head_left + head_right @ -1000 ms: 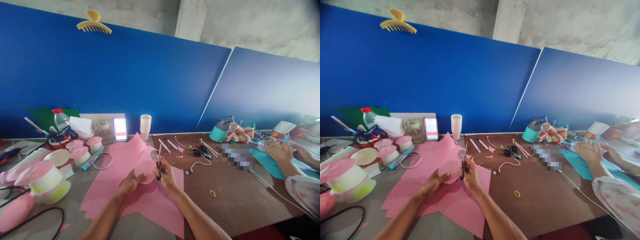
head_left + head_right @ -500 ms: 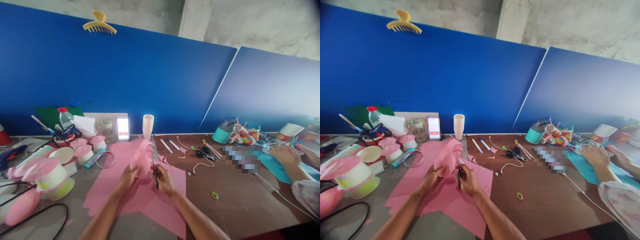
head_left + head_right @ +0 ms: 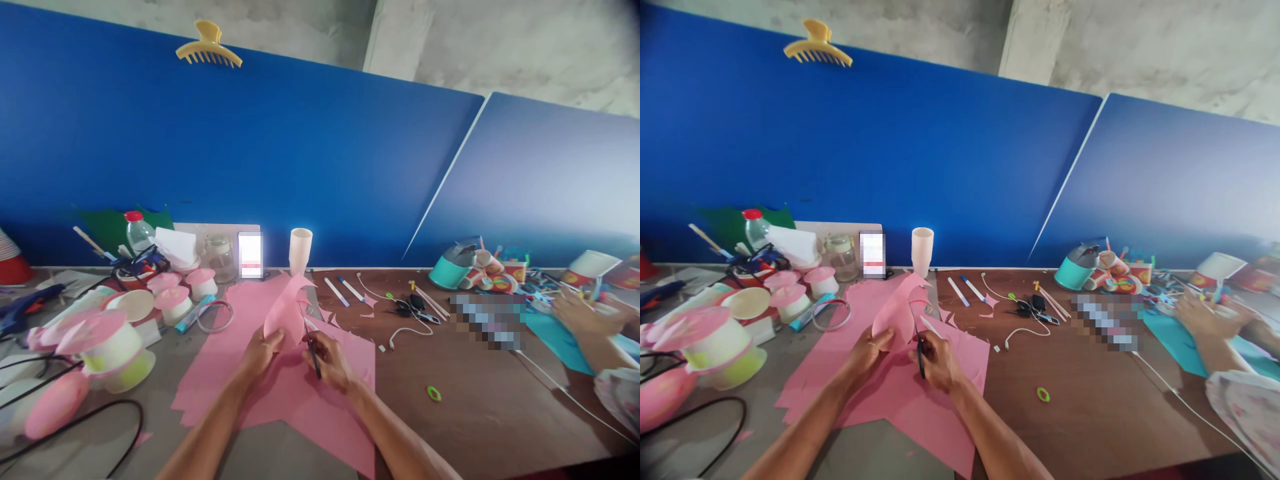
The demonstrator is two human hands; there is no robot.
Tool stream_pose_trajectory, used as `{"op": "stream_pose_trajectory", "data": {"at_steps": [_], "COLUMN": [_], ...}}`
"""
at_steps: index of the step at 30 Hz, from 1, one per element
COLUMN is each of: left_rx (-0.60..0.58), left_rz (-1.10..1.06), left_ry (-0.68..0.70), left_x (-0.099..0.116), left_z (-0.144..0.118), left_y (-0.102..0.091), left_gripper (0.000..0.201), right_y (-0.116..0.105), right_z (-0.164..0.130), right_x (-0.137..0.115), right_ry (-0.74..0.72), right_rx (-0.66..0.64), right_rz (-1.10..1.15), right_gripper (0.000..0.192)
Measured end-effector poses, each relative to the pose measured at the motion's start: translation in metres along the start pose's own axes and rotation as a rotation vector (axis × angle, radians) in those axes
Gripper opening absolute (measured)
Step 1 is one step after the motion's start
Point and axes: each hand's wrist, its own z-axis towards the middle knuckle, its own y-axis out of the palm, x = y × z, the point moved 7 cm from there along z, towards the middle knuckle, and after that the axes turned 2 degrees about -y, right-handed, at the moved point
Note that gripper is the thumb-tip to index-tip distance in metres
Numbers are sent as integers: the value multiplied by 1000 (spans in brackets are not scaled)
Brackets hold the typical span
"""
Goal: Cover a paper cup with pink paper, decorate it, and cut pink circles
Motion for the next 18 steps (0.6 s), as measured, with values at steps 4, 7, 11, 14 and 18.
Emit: {"op": "stream_pose_trajectory", "data": {"at_steps": [4,7,11,14,18], "left_rx": [-33,-39,-17,4,30], "left_rz": [-11,14,45,88,123], "left_ry": [11,20,43,60,82], "left_x": [-3,0,4,4,5], "left_z": [3,2,1,3,5], "left_y": [-1,1,0,-4,-9], "left_gripper": [39,37,43,45,45], "right_y": [1,0,-1,0,3], "right_z": [1,1,1,1,2], "right_x": [4,6,5,4,4], "right_ry": [27,48,51,46,54], "right_rx": [-1,-4,-4,-8,-23], "right_rz": [9,14,24,35,75], "right_gripper": [34,37,38,38,39]}}
